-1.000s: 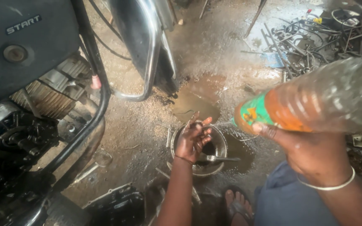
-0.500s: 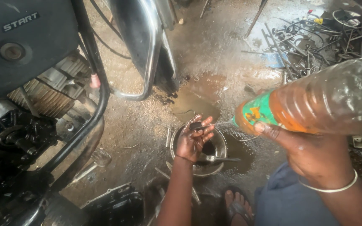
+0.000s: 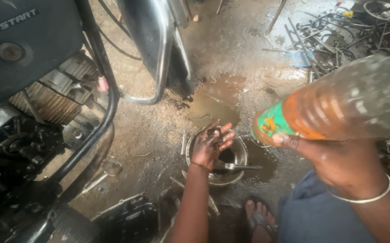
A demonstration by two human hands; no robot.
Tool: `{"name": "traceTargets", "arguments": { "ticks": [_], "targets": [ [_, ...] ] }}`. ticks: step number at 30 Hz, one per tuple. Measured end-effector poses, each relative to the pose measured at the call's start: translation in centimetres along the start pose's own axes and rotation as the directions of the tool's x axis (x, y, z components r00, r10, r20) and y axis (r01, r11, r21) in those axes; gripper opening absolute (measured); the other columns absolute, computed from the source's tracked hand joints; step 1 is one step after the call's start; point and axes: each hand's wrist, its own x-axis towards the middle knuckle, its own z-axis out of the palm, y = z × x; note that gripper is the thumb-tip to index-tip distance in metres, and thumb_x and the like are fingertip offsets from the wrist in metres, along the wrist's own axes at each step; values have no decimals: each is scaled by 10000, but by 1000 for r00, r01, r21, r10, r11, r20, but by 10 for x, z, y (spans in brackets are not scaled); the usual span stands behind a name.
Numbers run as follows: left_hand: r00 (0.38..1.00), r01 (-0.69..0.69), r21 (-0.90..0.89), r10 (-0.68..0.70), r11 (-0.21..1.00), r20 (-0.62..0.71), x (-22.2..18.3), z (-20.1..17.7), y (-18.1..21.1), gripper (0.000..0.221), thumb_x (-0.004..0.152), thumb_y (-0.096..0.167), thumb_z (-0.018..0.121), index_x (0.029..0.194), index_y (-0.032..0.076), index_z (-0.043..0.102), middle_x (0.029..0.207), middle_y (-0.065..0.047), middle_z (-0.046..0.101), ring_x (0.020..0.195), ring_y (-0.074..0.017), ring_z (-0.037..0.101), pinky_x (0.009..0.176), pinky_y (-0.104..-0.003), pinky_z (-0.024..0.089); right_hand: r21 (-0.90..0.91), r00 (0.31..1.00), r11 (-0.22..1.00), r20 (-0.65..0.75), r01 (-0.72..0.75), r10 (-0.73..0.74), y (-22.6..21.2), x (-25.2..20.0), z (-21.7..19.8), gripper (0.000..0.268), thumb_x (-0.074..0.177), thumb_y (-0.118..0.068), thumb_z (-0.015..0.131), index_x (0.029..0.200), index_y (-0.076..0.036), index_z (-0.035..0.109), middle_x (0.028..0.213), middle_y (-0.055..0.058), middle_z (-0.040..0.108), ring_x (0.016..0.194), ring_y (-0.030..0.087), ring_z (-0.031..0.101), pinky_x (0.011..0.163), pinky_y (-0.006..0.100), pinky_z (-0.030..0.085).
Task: Repairing and cleaning a motorcycle clutch assembly.
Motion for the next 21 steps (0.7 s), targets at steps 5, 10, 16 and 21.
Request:
{"name": "traceTargets", "arguments": {
  "ticks": [5, 10, 16, 21],
  "targets": [
    [999, 31, 55, -32, 998, 29, 2, -5, -4, 819, 821, 322, 809, 1468, -15, 438, 1308, -221, 680, 1038, -321, 745, 795, -375, 648, -104, 1000, 994, 4, -14, 14, 4, 0, 0, 517, 778, 8, 795, 1249, -29, 585, 1222, 110, 675, 1154, 218, 692, 1006, 370, 631],
    [999, 43, 50, -44, 998, 25, 1, -8, -8, 776, 847, 337, 806, 1431, -42, 464, 1305, -224, 689, 985, -293, 741, 751, -353, 638, 260, 991, 964, -96, -64, 92, 8, 3, 0, 526, 830, 29, 767, 1299, -67, 548, 1244, 74, 616, 1217, 198, 660, 1037, 365, 621],
    [1000, 7, 52, -5, 999, -31, -10, 1, 3, 815, 838, 434, 778, 1422, -54, 486, 1275, -222, 702, 925, -280, 748, 727, -348, 641, 114, 997, 993, -74, 4, 5, 6, -1, 0, 513, 867, 65, 754, 1325, -44, 549, 1290, 103, 626, 1241, 221, 665, 1059, 383, 628],
    [1000, 16, -20, -16, 1000, -4, -11, -5, 3, 843, 886, 555, 652, 1440, -59, 485, 1284, -228, 708, 922, -274, 756, 755, -333, 644, 128, 994, 992, -108, 6, 8, -3, -1, 1, 490, 828, 21, 761, 1268, -60, 560, 1249, 71, 620, 1209, 184, 652, 1026, 359, 618]
  ]
}}
